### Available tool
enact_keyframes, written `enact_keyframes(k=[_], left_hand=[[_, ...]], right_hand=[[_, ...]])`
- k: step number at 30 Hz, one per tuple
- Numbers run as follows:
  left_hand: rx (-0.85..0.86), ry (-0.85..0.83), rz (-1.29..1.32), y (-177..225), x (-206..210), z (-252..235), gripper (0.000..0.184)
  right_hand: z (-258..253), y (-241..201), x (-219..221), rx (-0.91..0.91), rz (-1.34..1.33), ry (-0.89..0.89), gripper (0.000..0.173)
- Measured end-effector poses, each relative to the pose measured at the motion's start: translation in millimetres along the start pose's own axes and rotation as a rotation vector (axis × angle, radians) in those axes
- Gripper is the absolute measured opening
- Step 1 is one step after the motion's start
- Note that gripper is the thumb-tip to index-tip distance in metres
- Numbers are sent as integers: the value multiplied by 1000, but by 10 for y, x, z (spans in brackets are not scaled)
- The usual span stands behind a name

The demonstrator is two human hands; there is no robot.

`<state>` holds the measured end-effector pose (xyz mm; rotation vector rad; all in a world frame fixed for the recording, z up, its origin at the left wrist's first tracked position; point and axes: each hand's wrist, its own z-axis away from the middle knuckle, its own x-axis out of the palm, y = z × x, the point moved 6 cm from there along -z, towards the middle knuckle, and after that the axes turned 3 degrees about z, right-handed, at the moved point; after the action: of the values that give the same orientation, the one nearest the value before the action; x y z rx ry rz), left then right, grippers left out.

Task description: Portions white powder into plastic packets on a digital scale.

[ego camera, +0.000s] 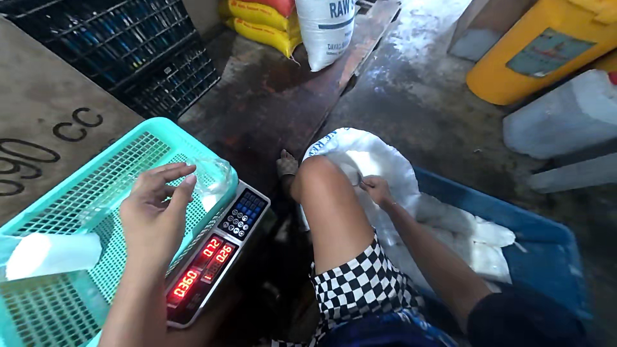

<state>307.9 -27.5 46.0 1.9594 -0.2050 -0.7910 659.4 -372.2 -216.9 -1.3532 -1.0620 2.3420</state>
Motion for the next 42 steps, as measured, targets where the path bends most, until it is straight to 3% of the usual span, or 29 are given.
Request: enact_keyframes(k=[7,13,17,20,24,27,33,38,42], left_hand=[[4,3,-178,64,-15,-30,31],[9,-68,-335,199,45,-112,20],[-19,-104,-337,262,83,-137,17],[-58,-101,-306,228,102,-132,18],[-45,-103,-288,201,146,-143,18],[-47,-99,-270,197,153,-155,17],[-62,-88,-198,183,172,-172,18],[-44,-98,-188,171,160,-185,20],[-30,-102,-181,160,140,-196,23]], right_hand=[[35,-49,-241,-78,10,54,27],[5,-267,-479,-144,-53,86,24],[53,-755,-687,-207,37,79,26],[56,-1202,-772,-382,96,77,24],[-53,-1708,-788,-480,-4,76,25],[-52,-2196,-731,-483,-59,14,26],[213,-3052,-459,-669,-40,-160,20],[472,-3516,-309,-811,-6,-300,17],[668,-3850,-300,-951,175,-325,17]])
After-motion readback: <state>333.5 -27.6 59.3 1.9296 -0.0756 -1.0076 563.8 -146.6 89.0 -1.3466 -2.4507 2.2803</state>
